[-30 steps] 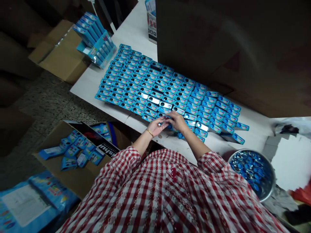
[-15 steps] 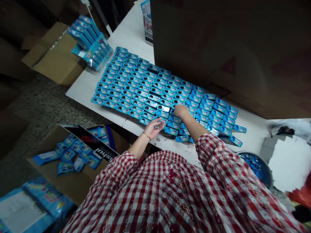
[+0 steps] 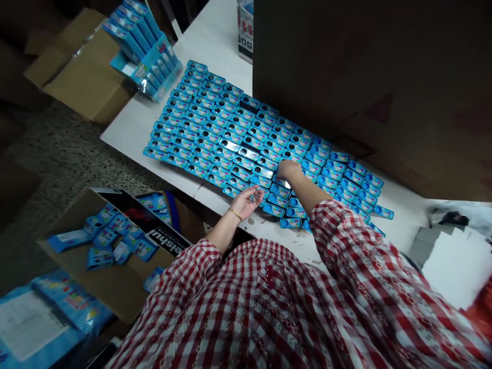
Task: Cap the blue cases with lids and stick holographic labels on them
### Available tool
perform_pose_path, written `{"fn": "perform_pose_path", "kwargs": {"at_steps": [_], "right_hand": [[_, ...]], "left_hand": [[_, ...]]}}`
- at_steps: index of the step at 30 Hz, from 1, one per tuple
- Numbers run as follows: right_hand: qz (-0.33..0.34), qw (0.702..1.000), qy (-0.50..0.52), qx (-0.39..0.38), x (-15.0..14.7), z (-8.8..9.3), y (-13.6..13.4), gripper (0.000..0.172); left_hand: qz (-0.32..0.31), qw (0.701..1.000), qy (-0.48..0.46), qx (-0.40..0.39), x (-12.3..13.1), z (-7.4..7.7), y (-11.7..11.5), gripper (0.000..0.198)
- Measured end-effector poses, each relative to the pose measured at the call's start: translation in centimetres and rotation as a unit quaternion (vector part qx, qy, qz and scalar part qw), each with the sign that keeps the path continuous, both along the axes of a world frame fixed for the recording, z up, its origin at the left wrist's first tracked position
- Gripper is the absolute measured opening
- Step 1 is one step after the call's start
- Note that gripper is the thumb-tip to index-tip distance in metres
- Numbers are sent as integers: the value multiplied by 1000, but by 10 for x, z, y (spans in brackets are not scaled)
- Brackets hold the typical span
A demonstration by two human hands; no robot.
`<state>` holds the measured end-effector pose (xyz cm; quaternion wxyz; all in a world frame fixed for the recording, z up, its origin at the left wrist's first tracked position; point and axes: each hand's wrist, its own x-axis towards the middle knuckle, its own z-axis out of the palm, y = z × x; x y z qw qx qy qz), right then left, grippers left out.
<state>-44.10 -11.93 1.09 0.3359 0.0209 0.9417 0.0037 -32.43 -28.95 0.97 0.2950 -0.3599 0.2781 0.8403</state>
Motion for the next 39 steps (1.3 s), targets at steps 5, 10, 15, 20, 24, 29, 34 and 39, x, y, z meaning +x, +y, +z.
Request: {"fn": "perform_pose_path", "kwargs": {"at_steps": [5,10,15,20,24,29,34,39], "right_hand": [[-9,986,112,-120,49,25,-9,29],[100,945,101,-294,92,29,-22,24],[149,941,101,-287,111,26,-18,24],[125,932,139,-309,108,19,0,24],[-28,942,167,-290,78,9,17,24],[-101,977,147,-118,27,4,21,26],[-94,993,62,-27,-4,-1,10,45],[-128,990,42,-40,-10,-7,19,51]], "left_hand": [[19,998,31,42,-7,-4,4,18],[36,997,30,60,-8,-1,15,21],[15,999,8,44,0,3,24,22],[-30,998,31,39,-1,5,25,29],[-41,998,46,34,-8,6,20,31],[-31,997,61,21,-4,3,12,25],[-9,999,52,10,-2,6,7,20],[16,999,33,17,-10,10,8,17]]}}
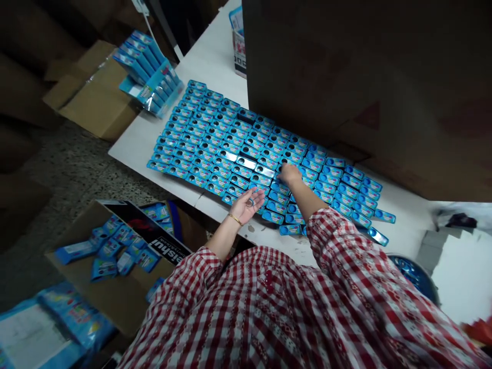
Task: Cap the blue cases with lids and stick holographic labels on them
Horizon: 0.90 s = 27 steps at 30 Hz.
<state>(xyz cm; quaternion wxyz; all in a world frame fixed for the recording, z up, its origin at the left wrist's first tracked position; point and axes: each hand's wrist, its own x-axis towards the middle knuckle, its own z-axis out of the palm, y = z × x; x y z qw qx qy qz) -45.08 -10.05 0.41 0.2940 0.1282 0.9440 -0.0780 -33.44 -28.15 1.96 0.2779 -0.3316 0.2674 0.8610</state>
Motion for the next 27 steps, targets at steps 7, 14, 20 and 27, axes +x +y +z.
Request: {"fn": "perform_pose_path", "kwargs": {"at_steps": [7,14,20,27], "right_hand": [[93,958,203,-180,71,15,-15,28],[185,909,170,-333,107,19,-28,22],[21,973,176,-148,35,16,16,25],[10,1000,23,-13,-28,1,13,53]], "left_hand": [[16,999,-25,24,-9,0,8,38],[-52,998,-2,28,-10,9,18,45],[-41,997,13,-69,-8,5,5,30],[-9,994,8,-104,3,-3,-17,29]]}}
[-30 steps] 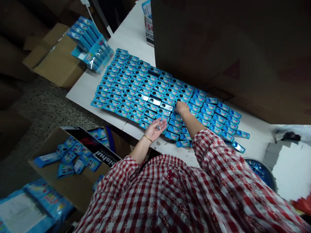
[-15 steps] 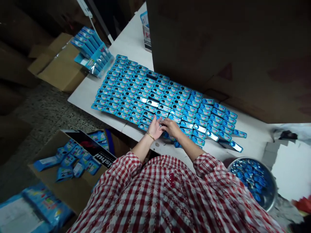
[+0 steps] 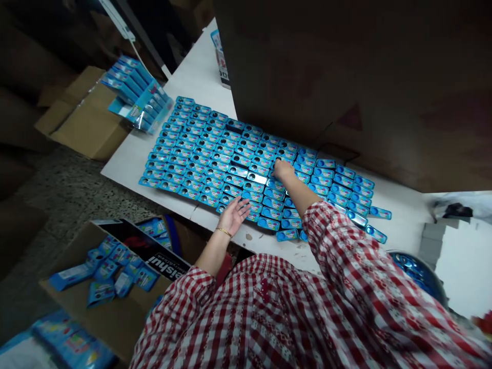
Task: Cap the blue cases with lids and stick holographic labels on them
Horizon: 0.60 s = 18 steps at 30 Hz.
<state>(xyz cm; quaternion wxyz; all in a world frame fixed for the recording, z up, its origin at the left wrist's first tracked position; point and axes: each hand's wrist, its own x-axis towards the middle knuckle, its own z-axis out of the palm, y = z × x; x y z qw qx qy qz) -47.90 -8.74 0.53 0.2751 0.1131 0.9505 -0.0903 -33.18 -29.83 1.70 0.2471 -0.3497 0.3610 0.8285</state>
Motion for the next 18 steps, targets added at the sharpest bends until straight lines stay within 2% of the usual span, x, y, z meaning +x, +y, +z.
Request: {"fn": "perform_pose_path", "kwargs": {"at_steps": [5,7,9,11,13,16,18], "right_hand": [[-14,1000,0,0,-3,-4,-4,55],[-22,998,49,-21,13,-1,-1,51],[-37,988,132,-77,45,4,15,44],[-78,961,233,-126,94,10,49,38],[-169,925,326,-99,165,16,97,37],[-368,847,380,57,295,21,170,42],[-485,797,320,163,377,17,203,47]], "left_hand": [[-8,1000,6,2,5,3,-1,31],[-22,1000,2,2,7,5,-1,28],[-39,999,-3,-2,9,5,-2,24],[-59,998,-5,-11,11,4,-3,22],[-86,996,-5,-21,14,1,-3,21],[-138,990,-10,-31,25,-3,-2,18],[-174,984,-13,-36,37,-4,1,17]]}}
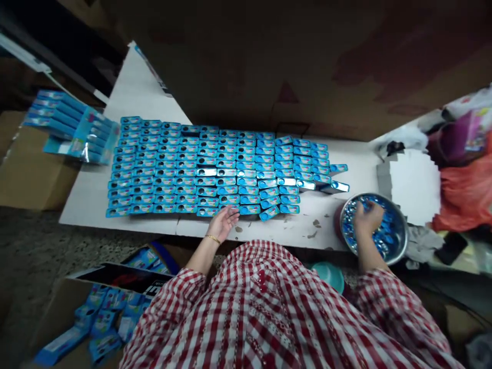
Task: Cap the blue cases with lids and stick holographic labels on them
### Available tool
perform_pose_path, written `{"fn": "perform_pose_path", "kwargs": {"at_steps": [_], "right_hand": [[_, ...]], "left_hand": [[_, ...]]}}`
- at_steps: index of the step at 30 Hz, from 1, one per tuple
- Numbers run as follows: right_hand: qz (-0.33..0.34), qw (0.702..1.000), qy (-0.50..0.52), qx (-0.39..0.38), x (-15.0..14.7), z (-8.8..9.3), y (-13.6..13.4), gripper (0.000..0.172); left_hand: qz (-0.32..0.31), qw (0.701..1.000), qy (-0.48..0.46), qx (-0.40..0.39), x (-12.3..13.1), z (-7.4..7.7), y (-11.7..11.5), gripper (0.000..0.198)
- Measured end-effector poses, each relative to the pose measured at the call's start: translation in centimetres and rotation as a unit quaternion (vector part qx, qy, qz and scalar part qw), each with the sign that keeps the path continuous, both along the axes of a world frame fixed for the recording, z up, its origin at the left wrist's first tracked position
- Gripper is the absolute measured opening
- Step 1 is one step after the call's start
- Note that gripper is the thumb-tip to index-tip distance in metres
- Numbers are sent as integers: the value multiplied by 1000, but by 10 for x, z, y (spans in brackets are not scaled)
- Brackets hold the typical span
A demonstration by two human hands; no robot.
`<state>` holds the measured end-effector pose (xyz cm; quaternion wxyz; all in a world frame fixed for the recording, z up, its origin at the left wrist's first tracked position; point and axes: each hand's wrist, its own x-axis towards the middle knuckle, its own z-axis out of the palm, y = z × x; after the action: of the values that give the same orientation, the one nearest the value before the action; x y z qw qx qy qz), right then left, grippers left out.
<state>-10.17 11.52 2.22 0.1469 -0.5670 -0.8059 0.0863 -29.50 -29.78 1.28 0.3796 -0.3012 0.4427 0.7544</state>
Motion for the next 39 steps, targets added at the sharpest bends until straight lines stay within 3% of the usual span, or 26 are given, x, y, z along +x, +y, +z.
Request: {"fn": "perform_pose_path", "kwargs": {"at_steps": [3,6,12,19,22,25,27,29,31,33,36,39], "right_hand": [[-178,968,-107,-142,78,-20,16,79],[-217,927,-158,-263,90,-46,10,98],[-185,940,-155,-242,62,-64,10,87],[-127,980,4,-155,99,-76,39,51],[-155,964,142,-164,112,-78,53,40],[-166,917,289,-221,107,-63,57,42],[-115,895,347,-255,89,-43,46,45],[-23,890,358,-281,60,-17,21,47],[105,895,331,-280,24,6,-18,41],[295,881,281,-239,-14,23,-64,31],[525,819,173,-155,-64,29,-128,26],[637,766,67,-58,-102,19,-175,27]], "left_hand": [[-48,999,-6,-4,20,0,5,18],[-65,998,-9,-5,37,2,15,19],[-68,997,-8,-25,64,5,52,15],[-64,998,14,-17,93,13,106,17],[-55,998,26,0,101,17,122,18],[-63,997,28,36,104,18,137,15],[-81,993,7,81,103,16,150,17],[-99,985,-29,135,101,14,164,23],[-118,973,-66,188,96,14,177,33],[-125,960,-92,234,89,16,184,41],[-100,954,-120,255,69,21,174,45],[-42,965,-110,235,38,24,142,40]]}}
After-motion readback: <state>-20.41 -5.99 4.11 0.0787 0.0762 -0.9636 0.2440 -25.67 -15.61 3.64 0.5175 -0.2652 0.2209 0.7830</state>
